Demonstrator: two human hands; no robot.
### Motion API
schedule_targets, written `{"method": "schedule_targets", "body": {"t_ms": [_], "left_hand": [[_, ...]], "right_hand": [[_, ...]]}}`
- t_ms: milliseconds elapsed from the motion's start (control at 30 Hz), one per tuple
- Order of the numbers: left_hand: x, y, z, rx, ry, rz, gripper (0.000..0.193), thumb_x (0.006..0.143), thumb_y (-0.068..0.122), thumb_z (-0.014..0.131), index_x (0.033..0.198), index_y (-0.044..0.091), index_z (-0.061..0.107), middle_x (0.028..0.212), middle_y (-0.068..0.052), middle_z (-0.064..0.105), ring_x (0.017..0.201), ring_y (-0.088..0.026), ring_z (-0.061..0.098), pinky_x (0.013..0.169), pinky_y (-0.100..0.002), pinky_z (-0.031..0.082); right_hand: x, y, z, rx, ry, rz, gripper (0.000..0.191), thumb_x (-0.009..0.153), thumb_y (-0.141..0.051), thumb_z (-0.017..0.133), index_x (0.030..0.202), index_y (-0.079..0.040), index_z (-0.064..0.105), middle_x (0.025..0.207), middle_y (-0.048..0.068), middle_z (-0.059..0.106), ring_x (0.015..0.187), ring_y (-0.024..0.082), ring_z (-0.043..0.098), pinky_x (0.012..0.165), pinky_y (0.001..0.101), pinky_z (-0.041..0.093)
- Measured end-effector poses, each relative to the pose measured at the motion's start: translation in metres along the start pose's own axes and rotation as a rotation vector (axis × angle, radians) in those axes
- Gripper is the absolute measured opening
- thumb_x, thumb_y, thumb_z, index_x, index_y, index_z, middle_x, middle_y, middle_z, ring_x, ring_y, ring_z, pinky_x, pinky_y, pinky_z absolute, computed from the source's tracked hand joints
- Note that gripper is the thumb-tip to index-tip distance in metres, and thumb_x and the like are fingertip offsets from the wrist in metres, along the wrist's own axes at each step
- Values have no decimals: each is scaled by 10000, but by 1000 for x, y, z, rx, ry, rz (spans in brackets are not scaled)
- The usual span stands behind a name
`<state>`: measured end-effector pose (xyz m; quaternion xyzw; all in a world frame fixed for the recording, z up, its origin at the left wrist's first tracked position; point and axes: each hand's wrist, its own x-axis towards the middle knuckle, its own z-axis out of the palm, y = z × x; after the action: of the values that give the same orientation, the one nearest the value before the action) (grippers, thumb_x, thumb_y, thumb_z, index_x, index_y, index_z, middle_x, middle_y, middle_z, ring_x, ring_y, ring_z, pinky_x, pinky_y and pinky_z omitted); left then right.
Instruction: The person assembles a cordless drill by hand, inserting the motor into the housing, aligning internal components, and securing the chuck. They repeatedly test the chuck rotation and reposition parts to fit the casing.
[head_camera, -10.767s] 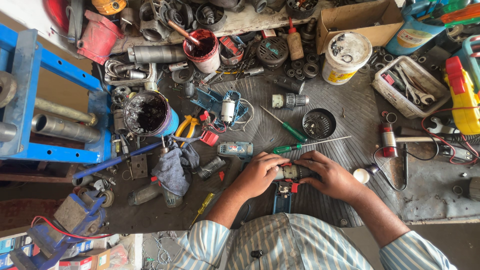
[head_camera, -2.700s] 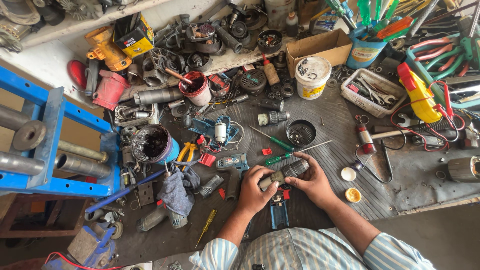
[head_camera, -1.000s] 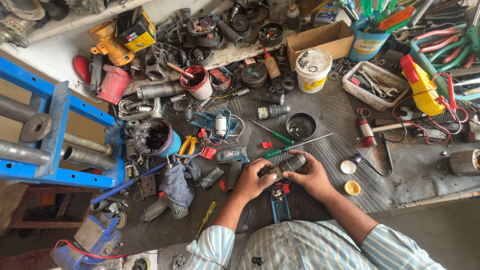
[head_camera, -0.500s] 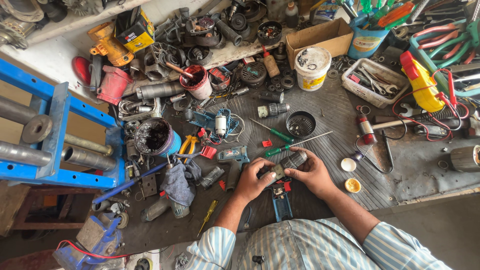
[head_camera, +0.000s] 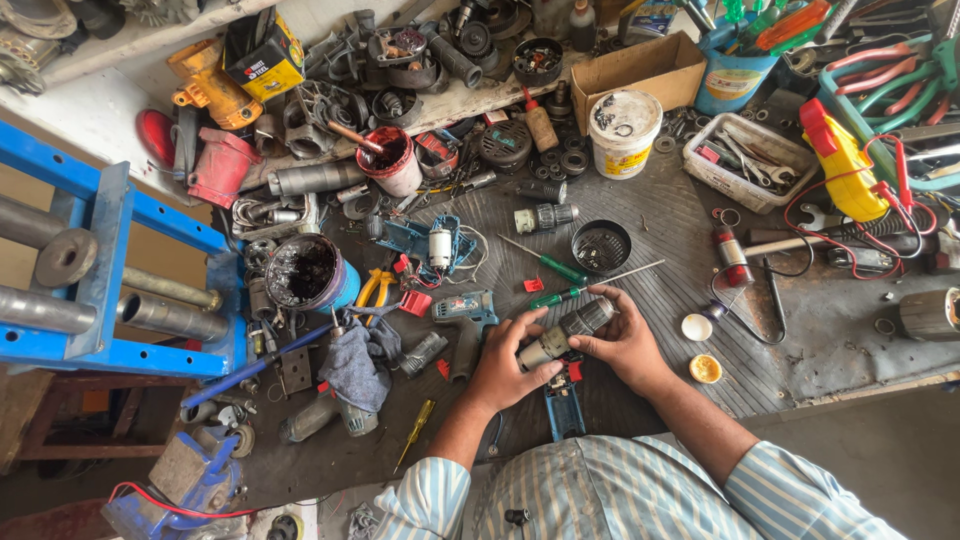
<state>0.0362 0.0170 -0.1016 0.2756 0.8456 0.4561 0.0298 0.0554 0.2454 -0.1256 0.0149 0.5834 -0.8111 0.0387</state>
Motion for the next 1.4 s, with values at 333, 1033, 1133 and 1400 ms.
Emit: {"method": "schedule_targets", "body": {"t_ms": [333,1033,1133,1400], "left_hand": [[4,5,15,-53,224,-104,749,772,275,903,1424,121,567,1030,-58,744,993,-253,694,927,-399,518],[-70,0,-132,714,287,-307,726,708,207,835,1368,41,582,1299,-126,621,1159,-343,579,955,-481,448],[-75,-6,-129,781,184,-440,681,758,238,828,1379,97,585,1257,-91,628,1146,-315,594,968,-469,460],[-93,-22,-82,146,413,-509,528,804,199,814,1246,71,554,1185,-180,665,1001,-347,676,819,-446,563]], "right_hand": [[3,2,8,75,28,-22,657,898,-91,702,1458,-51,361,1183,98,679,1107,179,693,906,326,617],[-22,-59,20,-1135,-260,-486,445,707,-161,821,1134,-101,710,1326,113,623,1437,366,409,1153,540,338],[-19,-68,22,-1141,-554,-631,461,687,-204,830,1128,-123,724,1381,133,569,1453,377,343,1173,578,263],[-6,-57,27,-1169,-665,-731,374,765,-318,820,1102,-171,756,1364,97,593,1444,355,420,1197,592,288]]}}
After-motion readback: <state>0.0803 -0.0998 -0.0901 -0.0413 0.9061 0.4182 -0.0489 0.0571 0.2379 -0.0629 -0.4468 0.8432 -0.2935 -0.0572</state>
